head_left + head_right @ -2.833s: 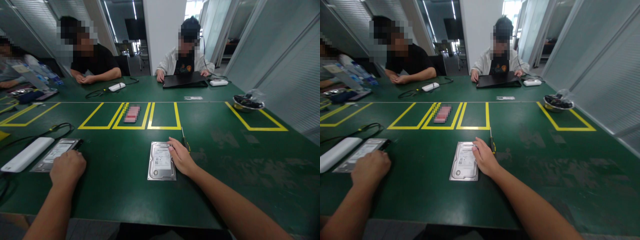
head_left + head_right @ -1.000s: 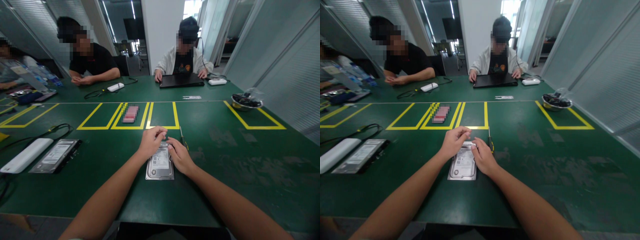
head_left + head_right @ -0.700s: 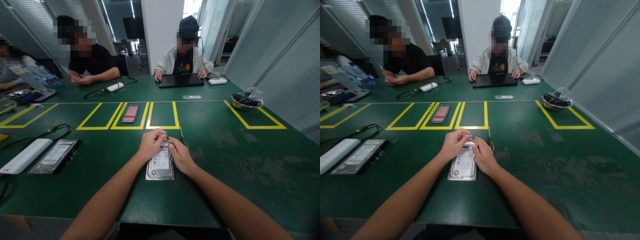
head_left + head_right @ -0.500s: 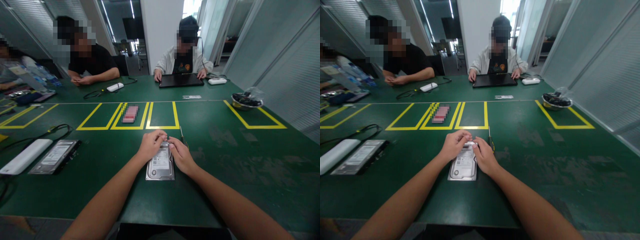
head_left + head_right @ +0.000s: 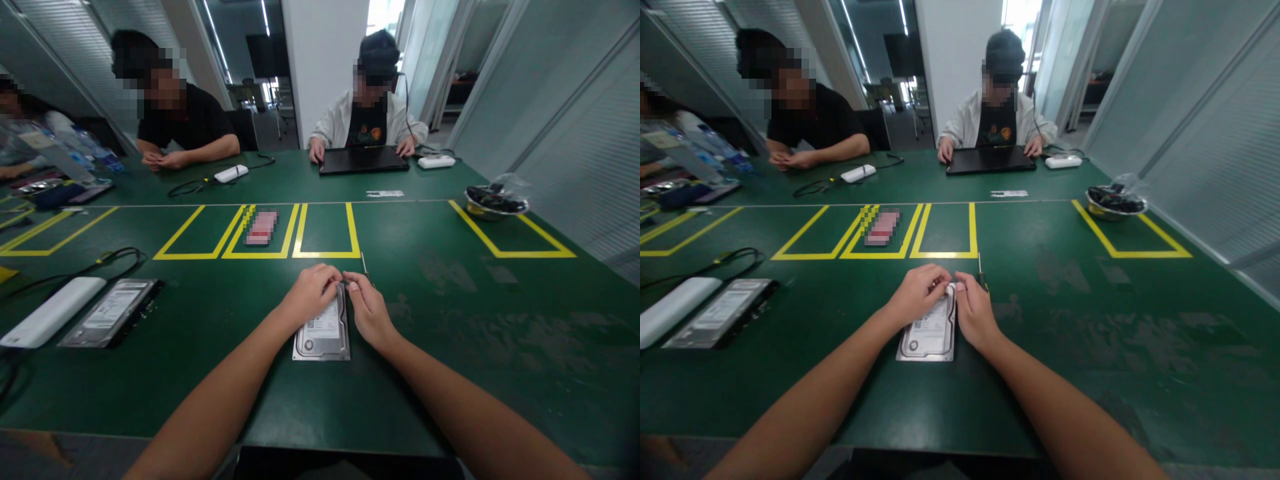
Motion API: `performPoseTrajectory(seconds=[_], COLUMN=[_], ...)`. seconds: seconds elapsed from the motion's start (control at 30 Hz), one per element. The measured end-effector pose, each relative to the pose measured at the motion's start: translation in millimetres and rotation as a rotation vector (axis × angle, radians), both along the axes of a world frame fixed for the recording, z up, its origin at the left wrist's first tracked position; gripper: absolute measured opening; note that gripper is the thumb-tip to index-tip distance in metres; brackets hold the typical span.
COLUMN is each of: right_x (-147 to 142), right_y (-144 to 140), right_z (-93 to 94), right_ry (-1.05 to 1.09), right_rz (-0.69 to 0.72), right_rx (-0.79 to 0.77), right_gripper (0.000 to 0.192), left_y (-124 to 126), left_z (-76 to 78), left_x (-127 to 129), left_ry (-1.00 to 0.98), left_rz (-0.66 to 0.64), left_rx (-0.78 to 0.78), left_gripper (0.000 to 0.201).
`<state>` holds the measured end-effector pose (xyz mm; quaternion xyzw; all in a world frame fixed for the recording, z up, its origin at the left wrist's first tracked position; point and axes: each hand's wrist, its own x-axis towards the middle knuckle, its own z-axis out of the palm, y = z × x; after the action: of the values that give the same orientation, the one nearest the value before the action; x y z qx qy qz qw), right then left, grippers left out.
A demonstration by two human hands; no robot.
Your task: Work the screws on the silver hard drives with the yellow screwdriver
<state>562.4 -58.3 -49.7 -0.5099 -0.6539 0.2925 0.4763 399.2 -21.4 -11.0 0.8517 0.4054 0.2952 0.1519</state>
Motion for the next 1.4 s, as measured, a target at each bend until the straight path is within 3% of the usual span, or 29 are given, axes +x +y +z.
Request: performPoseTrajectory(seconds=[0.2,0.4,0.8,0.97,1.4], right_x=[0,0,-6,-6,-7], right_y=[1,-6,-29,-31,-29], right_z=[-0.4,7.6,17.8,18.8,18.2], right_ry=[0.032,-0.035,-0.587,-0.684,-0.701], right_rz=[0.001,-0.127,0.226,0.238,0.230], right_rx=[-0.025,0.046,0.071,0.076,0.091], right_gripper=[0.031,0.014,0.013,0.012,0.011], left_y=[5,12,20,23,27], left_z=[-1.4,-3.6,-14.6,-10.1,-2.2], left_x=[4,4,7,11,19], left_ry=[0.033,0.090,0.170,0.164,0.162], left_rz=[-0.012,-0.014,-0.063,-0.072,0.035], left_rx=[-0.012,0.003,-0.009,-0.058,-0.207], left_gripper=[0.011,0.012,0.015,0.014,0.016])
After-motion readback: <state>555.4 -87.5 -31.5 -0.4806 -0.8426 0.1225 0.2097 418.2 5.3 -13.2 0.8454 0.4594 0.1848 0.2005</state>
